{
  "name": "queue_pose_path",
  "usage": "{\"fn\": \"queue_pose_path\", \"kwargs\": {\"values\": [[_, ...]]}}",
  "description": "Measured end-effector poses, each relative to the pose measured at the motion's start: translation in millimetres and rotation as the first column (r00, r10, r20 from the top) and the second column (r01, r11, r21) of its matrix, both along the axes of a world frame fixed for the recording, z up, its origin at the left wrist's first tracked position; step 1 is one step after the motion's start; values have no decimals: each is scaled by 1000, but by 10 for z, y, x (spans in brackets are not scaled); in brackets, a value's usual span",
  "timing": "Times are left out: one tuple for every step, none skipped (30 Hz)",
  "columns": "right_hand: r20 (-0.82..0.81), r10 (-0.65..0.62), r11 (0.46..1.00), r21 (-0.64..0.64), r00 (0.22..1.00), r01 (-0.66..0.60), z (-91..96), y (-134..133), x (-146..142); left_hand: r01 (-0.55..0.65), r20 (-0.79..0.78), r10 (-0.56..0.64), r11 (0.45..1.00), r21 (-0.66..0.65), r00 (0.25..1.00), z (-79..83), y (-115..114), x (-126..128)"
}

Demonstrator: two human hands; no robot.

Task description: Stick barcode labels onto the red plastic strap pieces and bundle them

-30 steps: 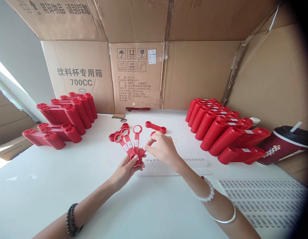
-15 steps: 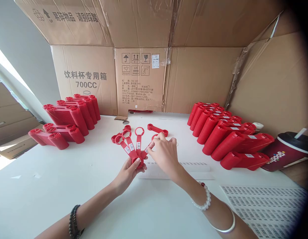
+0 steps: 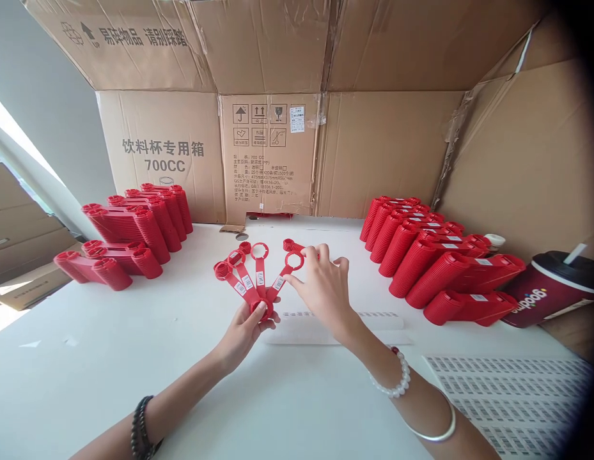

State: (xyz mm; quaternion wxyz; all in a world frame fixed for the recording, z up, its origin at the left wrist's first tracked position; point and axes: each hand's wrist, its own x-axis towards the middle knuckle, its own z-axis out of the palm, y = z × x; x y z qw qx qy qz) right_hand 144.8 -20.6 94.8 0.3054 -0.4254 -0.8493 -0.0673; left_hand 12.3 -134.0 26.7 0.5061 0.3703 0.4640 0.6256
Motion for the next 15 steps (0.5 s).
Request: {"fn": "queue_pose_path", "kwargs": {"values": [[0, 5, 1000, 17, 1000, -5, 8, -27, -2, -1, -7, 1, 1000, 2, 1000, -2, 2, -4], [-3, 12, 999, 32, 1000, -12, 21, -53, 0, -3, -19, 3, 1000, 3, 1000, -6, 4, -8], [-8, 20, 999, 42, 1000, -20, 37, -75, 7, -5, -38, 6, 1000, 4, 999, -10, 6, -14], [-15, 28, 999, 46, 999, -28, 57, -95, 18, -5, -65, 6, 1000, 3, 998, -15, 6, -20], [-22, 36, 998, 46, 999, -35, 78, -111, 31, 1, -108, -1, 1000, 3, 994, -19, 5, -27], [-26, 42, 998, 40, 999, -41, 100, -123, 47, 19, -167, -18, 1000, 3, 986, -22, 1, -34], [-27, 49, 998, 28, 998, -49, 121, -132, 63, 53, -234, -52, 999, 0, 971, -23, -6, -38], [-23, 61, 998, 11, 998, -61, 140, -138, 79, 105, -297, -103, 994, -8, 949, -21, -14, -40], [-17, 73, 997, -16, 997, -73, 157, -140, 94, 167, -347, -164, 986, -21, 923, -16, -25, -39], [-10, 87, 995, -54, 996, -87, 173, -137, 109, 227, -381, -224, 973, -38, 897, -10, -35, -36], [-8, 107, 989, -102, 994, -107, 189, -130, 124, 275, -395, -273, 960, -54, 877, -2, -44, -30], [-20, 134, 978, -157, 991, -135, 206, -119, 139, 304, -394, -304, 951, -64, 867, 6, -51, -24], [-52, 167, 960, -218, 985, -174, 224, -103, 155, 314, -382, -316, 947, -70, 868, 11, -54, -20], [-110, 203, 933, -281, 973, -226, 243, -86, 170, 307, -359, -312, 949, -72, 879, 14, -53, -18], [-192, 236, 894, -340, 952, -291, 261, -66, 185, 291, -317, -297, 954, -69, 901, 14, -48, -19]]}}
